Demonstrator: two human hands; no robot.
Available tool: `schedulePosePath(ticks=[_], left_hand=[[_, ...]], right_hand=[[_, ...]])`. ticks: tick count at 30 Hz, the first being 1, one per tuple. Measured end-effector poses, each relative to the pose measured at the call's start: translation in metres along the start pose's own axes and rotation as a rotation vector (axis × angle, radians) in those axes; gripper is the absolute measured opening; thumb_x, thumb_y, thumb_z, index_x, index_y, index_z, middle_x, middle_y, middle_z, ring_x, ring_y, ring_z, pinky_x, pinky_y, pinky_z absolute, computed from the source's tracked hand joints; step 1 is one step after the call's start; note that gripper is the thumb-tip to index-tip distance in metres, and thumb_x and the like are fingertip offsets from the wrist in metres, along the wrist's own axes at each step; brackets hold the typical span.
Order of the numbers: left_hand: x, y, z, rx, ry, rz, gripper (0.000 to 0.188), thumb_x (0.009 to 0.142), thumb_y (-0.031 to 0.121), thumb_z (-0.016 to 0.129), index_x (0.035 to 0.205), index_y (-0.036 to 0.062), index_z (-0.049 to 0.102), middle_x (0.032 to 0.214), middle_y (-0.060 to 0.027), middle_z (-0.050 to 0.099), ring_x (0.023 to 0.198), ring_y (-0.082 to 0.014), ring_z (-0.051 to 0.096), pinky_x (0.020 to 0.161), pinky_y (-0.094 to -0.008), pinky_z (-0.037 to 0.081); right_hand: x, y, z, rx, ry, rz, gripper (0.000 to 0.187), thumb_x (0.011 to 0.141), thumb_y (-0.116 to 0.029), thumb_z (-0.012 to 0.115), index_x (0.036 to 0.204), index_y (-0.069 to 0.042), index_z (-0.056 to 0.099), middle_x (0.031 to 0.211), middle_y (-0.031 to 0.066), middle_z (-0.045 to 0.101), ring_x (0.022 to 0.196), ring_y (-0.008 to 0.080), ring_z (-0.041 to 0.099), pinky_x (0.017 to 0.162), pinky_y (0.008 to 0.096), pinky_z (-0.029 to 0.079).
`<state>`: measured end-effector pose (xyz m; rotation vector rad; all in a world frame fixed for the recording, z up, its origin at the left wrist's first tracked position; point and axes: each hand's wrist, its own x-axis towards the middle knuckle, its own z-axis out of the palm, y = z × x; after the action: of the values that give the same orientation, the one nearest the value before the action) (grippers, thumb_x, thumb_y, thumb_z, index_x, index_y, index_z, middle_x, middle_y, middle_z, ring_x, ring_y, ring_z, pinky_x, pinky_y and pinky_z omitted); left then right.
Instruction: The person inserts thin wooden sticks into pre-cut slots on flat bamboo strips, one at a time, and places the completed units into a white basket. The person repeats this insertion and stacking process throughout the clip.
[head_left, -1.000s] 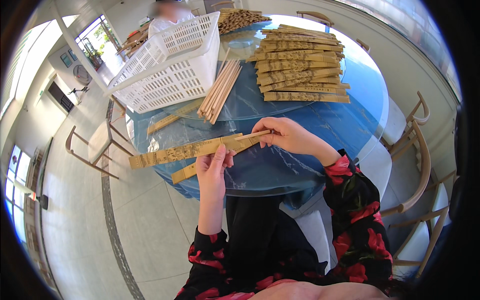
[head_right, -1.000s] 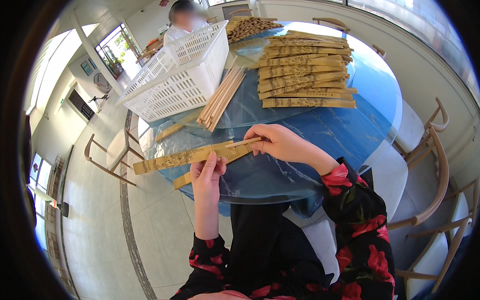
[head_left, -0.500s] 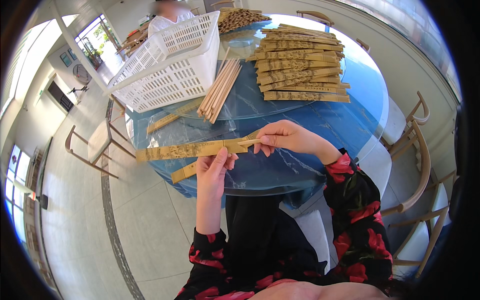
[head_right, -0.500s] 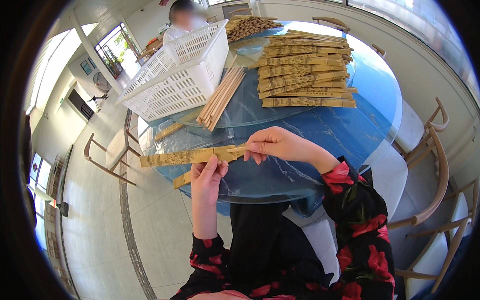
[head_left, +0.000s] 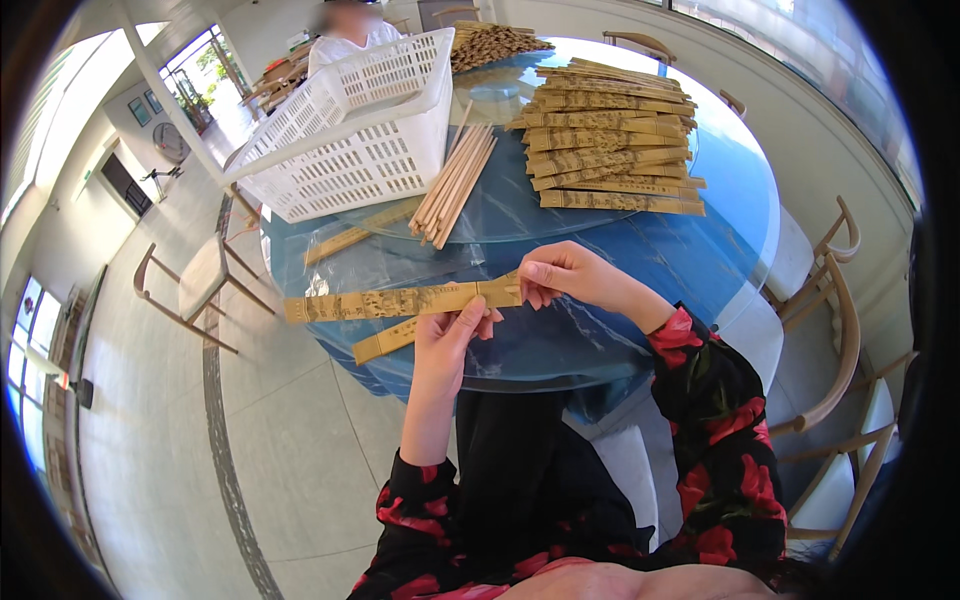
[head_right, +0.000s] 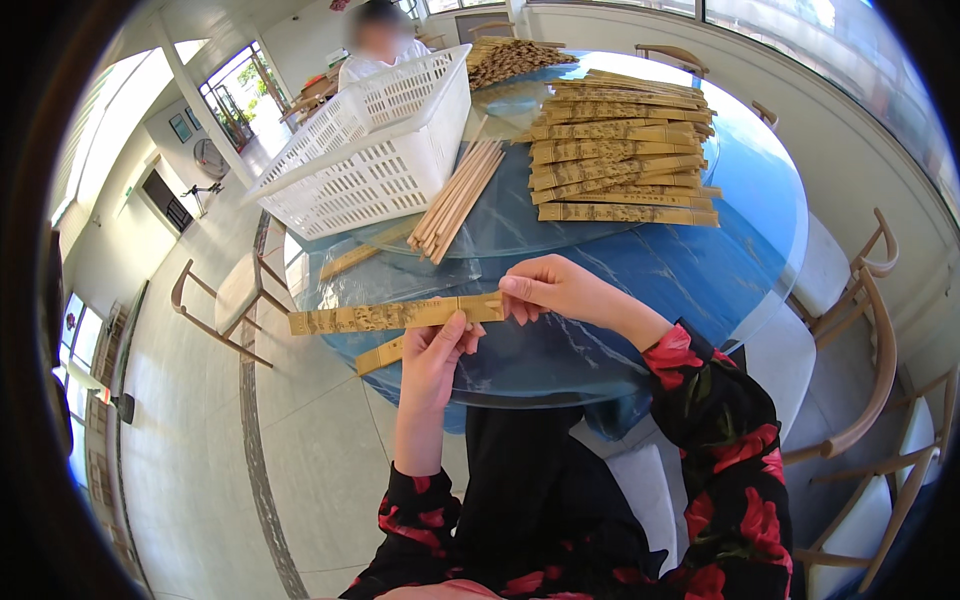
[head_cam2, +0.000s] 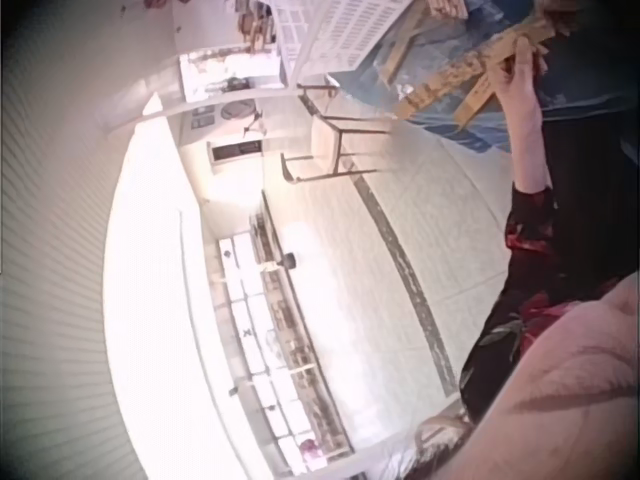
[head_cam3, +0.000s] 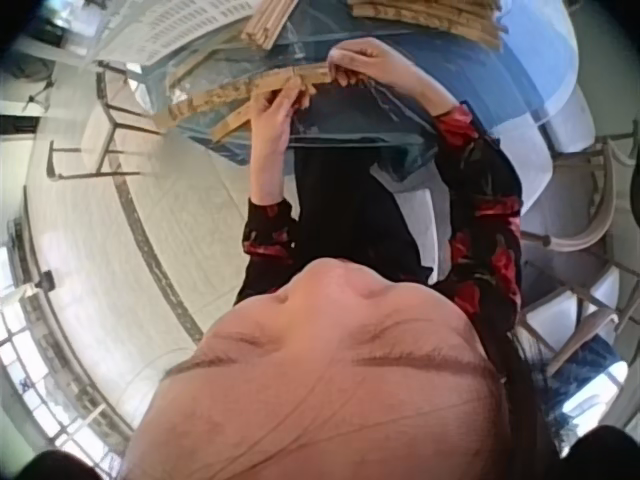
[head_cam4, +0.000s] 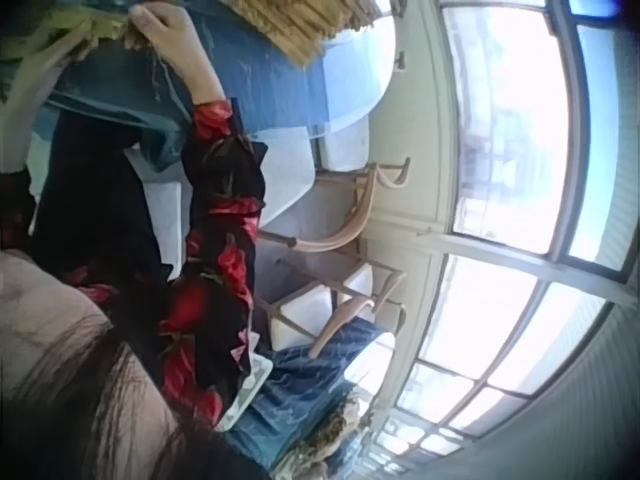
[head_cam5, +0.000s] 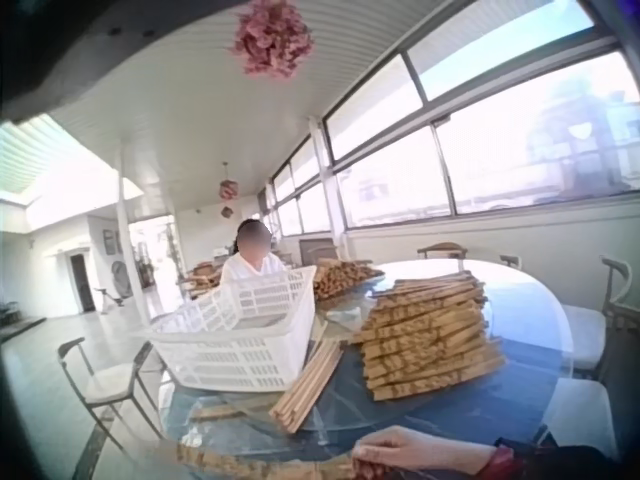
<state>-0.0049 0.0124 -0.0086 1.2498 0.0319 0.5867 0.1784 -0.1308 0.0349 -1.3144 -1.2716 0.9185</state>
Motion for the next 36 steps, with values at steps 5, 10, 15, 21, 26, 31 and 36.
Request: schedulePosePath(ticks=[5, 10, 15, 21, 26, 31, 36], left_hand=[[0.000, -0.006, -0.002, -0.158, 0.168, 0.073, 0.016, 0.100, 0.014, 0.059, 0.105, -0.0004, 0.063, 0.088, -0.0095, 0.066, 0.073, -0.0136, 0.056, 0.066, -0.0257, 0.044], [0.001, -0.008, -0.003, -0.200, 0.197, 0.094, 0.017, 0.101, 0.015, 0.059, 0.103, -0.0010, 0.064, 0.087, -0.0094, 0.065, 0.073, -0.0145, 0.055, 0.065, -0.0266, 0.043], [-0.003, -0.001, -0.004, -0.185, 0.239, 0.112, 0.016, 0.101, 0.014, 0.058, 0.102, -0.0010, 0.064, 0.086, -0.0089, 0.064, 0.072, -0.0142, 0.055, 0.065, -0.0268, 0.043], [-0.001, -0.006, 0.000, -0.205, 0.218, 0.115, 0.015, 0.101, 0.013, 0.057, 0.103, -0.0007, 0.063, 0.085, -0.0087, 0.064, 0.072, -0.0140, 0.055, 0.065, -0.0268, 0.043], [-0.002, -0.003, 0.000, -0.192, 0.240, 0.108, 0.015, 0.101, 0.013, 0.057, 0.104, -0.0003, 0.063, 0.085, -0.0088, 0.065, 0.071, -0.0134, 0.055, 0.065, -0.0265, 0.043], [-0.001, -0.006, -0.001, -0.206, 0.229, 0.103, 0.016, 0.100, 0.014, 0.059, 0.103, -0.0007, 0.064, 0.086, -0.0092, 0.066, 0.071, -0.0127, 0.057, 0.065, -0.0258, 0.044], [0.001, -0.011, -0.008, -0.219, 0.207, 0.115, 0.016, 0.099, 0.014, 0.062, 0.103, -0.0012, 0.065, 0.088, -0.0095, 0.068, 0.071, -0.0118, 0.058, 0.065, -0.0244, 0.046]], right_hand=[[0.045, 0.002, -0.003, -0.617, 0.310, -0.251, 0.022, 0.098, -0.022, 0.058, 0.108, -0.005, 0.067, 0.099, 0.0053, 0.065, 0.082, 0.0168, 0.061, 0.072, 0.0291, 0.048], [0.093, 0.013, 0.010, -1.169, 0.433, -0.476, 0.048, 0.089, -0.007, 0.060, 0.136, -0.012, 0.055, 0.131, 0.0042, 0.057, 0.119, 0.0244, 0.054, 0.096, 0.0364, 0.046], [0.129, 0.011, 0.015, -1.448, 0.417, -0.691, 0.051, 0.082, -0.007, 0.061, 0.133, -0.014, 0.059, 0.123, 0.0003, 0.061, 0.114, 0.0185, 0.057, 0.091, 0.0339, 0.048], [0.128, 0.011, 0.010, -1.583, 0.385, -0.694, 0.036, 0.081, -0.011, 0.062, 0.117, -0.012, 0.063, 0.102, -0.0023, 0.061, 0.102, 0.0151, 0.059, 0.078, 0.0309, 0.049], [0.125, 0.011, 0.009, -1.616, 0.411, -0.711, 0.019, 0.080, -0.016, 0.063, 0.099, -0.013, 0.061, 0.095, -0.0017, 0.059, 0.097, 0.0152, 0.061, 0.075, 0.0306, 0.049], [0.121, 0.011, 0.009, -1.628, 0.398, -0.672, 0.018, 0.081, -0.017, 0.063, 0.098, -0.013, 0.060, 0.094, -0.0004, 0.059, 0.089, 0.0175, 0.064, 0.073, 0.0313, 0.050], [0.120, 0.013, 0.006, -1.575, 0.387, -0.705, 0.019, 0.080, -0.015, 0.063, 0.099, -0.012, 0.060, 0.095, 0.0009, 0.060, 0.088, 0.0187, 0.066, 0.072, 0.0323, 0.052]])
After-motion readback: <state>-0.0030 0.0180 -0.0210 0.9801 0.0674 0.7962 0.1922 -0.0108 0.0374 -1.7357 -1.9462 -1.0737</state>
